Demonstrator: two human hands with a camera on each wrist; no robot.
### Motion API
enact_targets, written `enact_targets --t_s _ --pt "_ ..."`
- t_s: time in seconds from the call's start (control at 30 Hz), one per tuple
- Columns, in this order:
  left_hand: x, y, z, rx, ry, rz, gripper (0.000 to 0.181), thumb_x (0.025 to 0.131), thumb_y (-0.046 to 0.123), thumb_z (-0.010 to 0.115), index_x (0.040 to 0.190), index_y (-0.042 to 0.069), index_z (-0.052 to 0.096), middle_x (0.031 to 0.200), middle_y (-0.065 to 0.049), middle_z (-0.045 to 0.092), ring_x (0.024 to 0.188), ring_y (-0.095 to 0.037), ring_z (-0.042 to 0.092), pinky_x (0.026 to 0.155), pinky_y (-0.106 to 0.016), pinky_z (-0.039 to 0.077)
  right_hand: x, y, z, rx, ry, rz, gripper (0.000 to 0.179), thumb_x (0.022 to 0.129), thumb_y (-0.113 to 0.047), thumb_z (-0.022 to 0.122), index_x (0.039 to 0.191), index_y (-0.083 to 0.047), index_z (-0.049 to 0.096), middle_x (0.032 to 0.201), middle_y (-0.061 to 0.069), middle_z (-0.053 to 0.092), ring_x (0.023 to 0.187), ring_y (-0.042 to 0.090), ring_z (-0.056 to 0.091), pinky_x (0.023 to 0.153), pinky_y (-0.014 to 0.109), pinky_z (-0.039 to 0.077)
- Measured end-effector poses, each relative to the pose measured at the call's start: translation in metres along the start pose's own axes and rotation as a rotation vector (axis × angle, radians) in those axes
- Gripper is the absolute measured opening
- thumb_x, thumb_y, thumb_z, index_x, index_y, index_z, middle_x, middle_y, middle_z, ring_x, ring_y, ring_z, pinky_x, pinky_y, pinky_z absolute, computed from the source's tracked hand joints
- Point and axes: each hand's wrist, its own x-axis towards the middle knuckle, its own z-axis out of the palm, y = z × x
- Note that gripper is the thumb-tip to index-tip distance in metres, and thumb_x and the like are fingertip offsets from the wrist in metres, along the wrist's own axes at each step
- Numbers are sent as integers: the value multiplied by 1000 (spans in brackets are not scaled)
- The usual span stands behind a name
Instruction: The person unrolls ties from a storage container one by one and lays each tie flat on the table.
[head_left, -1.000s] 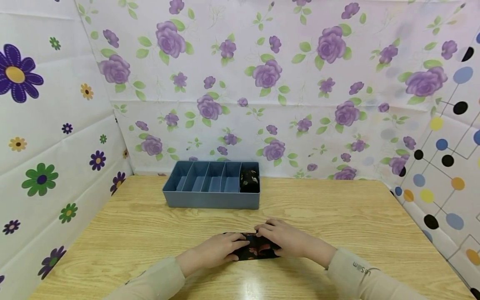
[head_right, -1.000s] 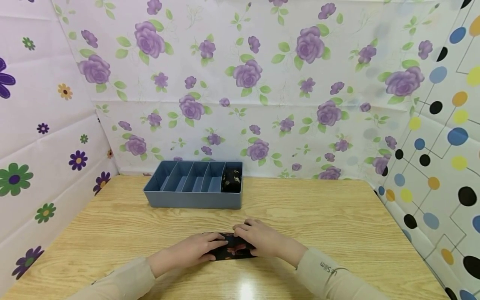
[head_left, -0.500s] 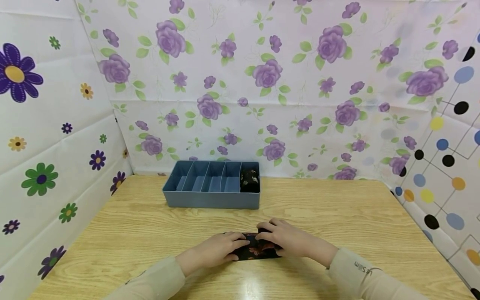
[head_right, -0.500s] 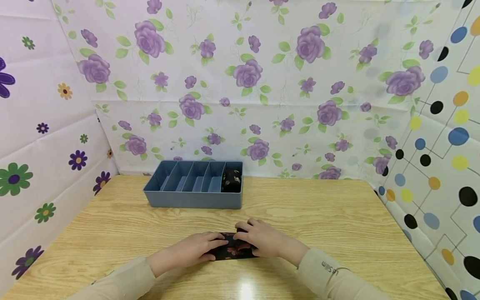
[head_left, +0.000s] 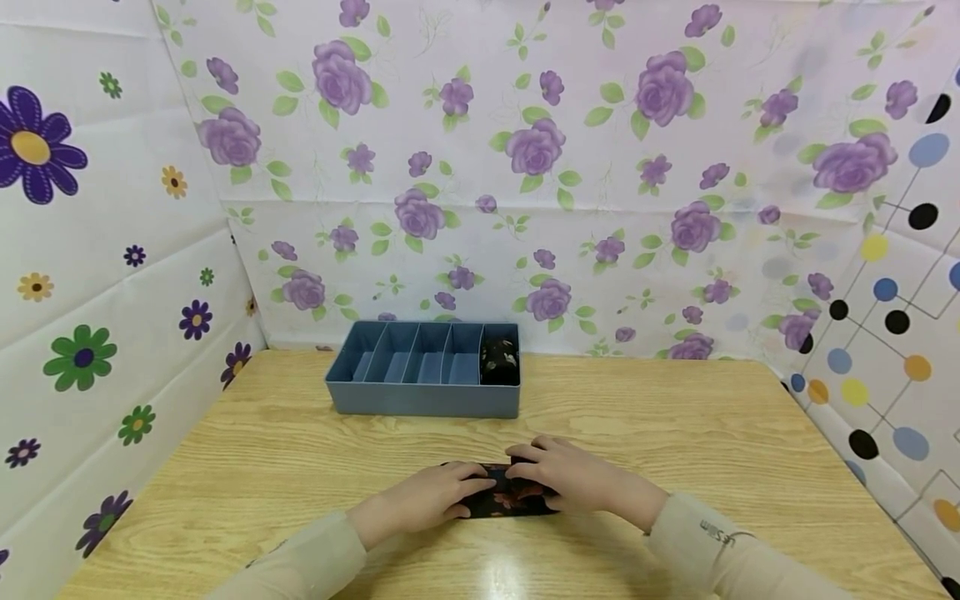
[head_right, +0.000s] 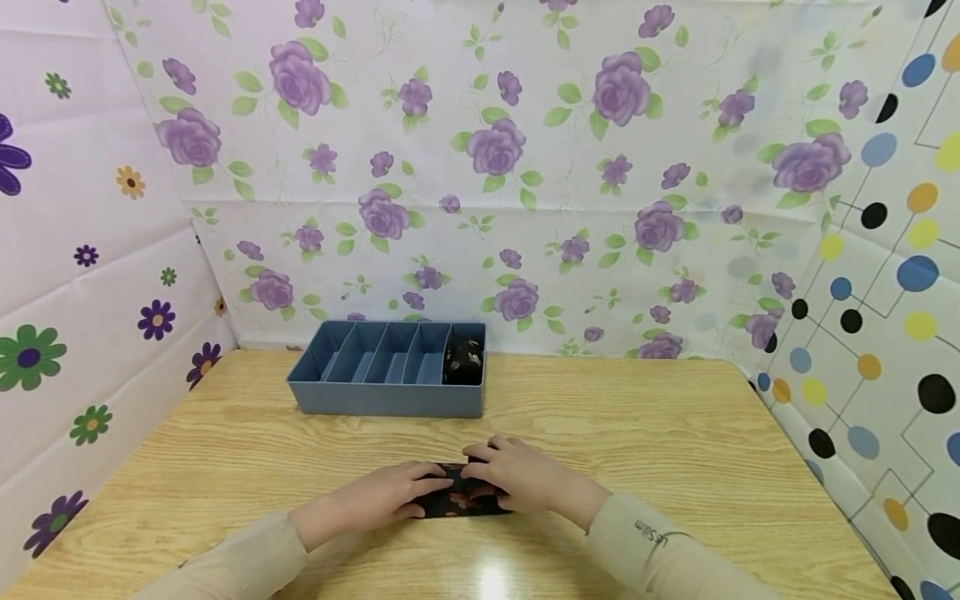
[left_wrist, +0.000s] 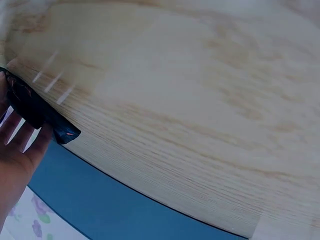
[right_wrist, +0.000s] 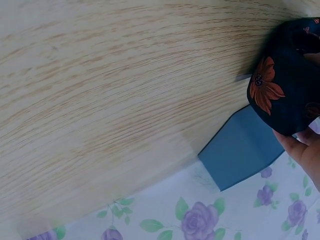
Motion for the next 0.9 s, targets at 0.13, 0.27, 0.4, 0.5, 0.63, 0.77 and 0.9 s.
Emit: enact_targets --t_s 0.13,0.27,0.4,0.5,0.63,0.77,0.9 --pt "-4 -2 -1 -39 -14 -32 47 93 28 58 138 16 49 137 -5 50 123 -19 52 97 -29 48 4 -1 1 -21 -6 7 50 83 -16 71 129 -24 54 141 3 45 110 22 54 90 39 50" --pt "-9 -8 -1 -73 -20 -57 48 94 26 58 139 17 48 138 -5 49 124 -20 51 98 -31 48 10 -2 4 -23 18 8 49 84 -17 70 129 -25 53 142 5 44 114 24 53 94 41 49" --pt "-14 -12 -2 -69 -7 -54 47 93 25 59 138 16 49 136 -6 50 123 -22 52 98 -33 48 16 -3 5 -6 46 3 48 84 -16 69 129 -24 53 141 8 45 117 25 53 96 42 48" --pt "-18 -15 -4 -56 3 -45 47 92 24 60 138 15 50 135 -7 51 122 -22 53 97 -34 48 20 -3 6 3 67 -6 48 84 -16 70 128 -23 54 140 10 46 117 27 54 95 42 49" --pt "-22 -17 -6 -52 -6 -40 48 91 25 61 137 15 50 132 -6 52 121 -21 53 97 -32 49 26 -4 6 10 79 -19 49 83 -16 71 128 -23 54 140 11 47 117 28 54 95 43 49" --pt "-25 -18 -9 -37 -19 -46 49 90 27 63 136 15 51 132 -7 52 120 -21 53 95 -32 49 33 -6 6 21 72 -29 49 84 -17 71 129 -23 54 141 10 46 118 27 53 96 42 48" --pt "-28 -22 -12 -13 -19 -53 49 89 27 64 135 16 52 132 -7 52 119 -22 54 94 -33 50 40 -8 6 37 73 -42 48 84 -16 70 129 -22 54 141 10 45 118 27 53 95 41 48"
